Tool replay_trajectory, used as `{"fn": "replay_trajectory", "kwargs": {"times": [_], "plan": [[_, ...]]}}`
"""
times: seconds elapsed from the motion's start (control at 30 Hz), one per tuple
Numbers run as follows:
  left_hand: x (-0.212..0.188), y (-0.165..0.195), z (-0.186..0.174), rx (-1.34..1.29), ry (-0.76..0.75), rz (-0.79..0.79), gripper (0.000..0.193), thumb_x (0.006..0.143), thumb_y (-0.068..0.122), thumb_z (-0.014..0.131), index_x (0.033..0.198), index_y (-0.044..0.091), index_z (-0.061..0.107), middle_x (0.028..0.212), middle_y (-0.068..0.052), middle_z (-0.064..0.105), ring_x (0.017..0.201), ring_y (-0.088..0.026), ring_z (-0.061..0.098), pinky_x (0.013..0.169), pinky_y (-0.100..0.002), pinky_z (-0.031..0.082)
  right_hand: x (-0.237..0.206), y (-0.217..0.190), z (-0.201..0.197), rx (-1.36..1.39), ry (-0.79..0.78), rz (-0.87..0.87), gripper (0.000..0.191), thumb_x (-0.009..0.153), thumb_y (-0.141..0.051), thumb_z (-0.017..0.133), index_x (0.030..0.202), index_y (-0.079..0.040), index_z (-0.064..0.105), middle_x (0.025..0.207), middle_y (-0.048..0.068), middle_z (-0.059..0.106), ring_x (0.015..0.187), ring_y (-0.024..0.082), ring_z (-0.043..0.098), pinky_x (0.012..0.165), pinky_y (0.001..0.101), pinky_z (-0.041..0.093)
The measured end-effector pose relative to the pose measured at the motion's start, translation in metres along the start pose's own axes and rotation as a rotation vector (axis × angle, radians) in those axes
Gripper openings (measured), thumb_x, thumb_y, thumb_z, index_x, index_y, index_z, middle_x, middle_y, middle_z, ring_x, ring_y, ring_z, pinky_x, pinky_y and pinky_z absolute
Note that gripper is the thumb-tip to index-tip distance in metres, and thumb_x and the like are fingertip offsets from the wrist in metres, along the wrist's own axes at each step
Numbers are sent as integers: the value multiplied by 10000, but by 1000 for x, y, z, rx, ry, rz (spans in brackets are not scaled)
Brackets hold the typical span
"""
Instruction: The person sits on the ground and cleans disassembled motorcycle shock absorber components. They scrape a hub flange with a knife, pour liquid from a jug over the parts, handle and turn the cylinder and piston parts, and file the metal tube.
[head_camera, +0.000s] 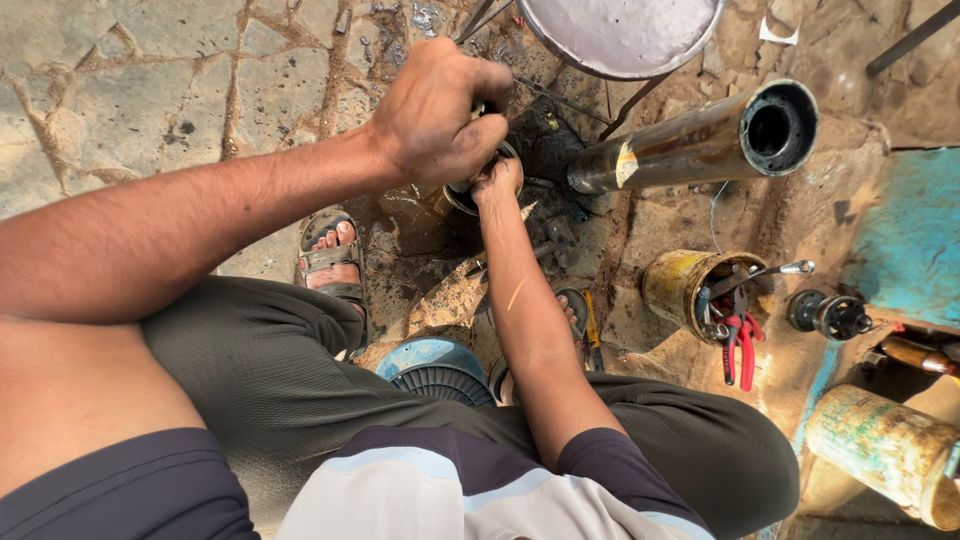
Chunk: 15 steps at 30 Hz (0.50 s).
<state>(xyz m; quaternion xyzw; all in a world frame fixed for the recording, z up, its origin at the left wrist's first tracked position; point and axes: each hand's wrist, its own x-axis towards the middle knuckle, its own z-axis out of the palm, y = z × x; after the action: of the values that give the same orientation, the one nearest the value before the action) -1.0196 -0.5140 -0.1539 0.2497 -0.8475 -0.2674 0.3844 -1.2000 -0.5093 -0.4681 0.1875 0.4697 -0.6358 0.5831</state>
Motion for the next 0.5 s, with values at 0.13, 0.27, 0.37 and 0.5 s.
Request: {"fn": "replay_trajectory", "kwargs": {"times": [0.13,0.27,0.37,0.5], "plan": [[9,10,0,34,-26,-48,125,735,74,617,768,-15,700,667,-191,629,576,-325,646,628,-415,545,1,0,2,-22,-31,31,294,950,-98,386,1091,-30,634,954,118,692,783,233,691,617,376,609],[11,18,-6,93,-75,-29,134,713,107,681,758,-19,695,658,-206,631,591,-357,646,640,-435,548,10,-5,-6,-67,-57,69,261,928,-97,423,1058,-19,634,930,121,684,772,231,677,618,364,593],[8,19,-12,57,-93,-70,114,737,72,629,781,0,706,674,-170,656,601,-283,690,672,-389,577,7,-15,-12,-123,-98,102,237,910,-96,451,1034,-10,634,913,123,678,763,230,667,619,355,581],[7,13,-10,90,-179,-212,91,793,62,630,732,22,685,575,-120,630,498,-229,643,619,-377,563,-21,-46,-3,-263,-250,152,209,888,-95,488,1001,1,634,889,126,669,752,228,653,620,343,565]]}}
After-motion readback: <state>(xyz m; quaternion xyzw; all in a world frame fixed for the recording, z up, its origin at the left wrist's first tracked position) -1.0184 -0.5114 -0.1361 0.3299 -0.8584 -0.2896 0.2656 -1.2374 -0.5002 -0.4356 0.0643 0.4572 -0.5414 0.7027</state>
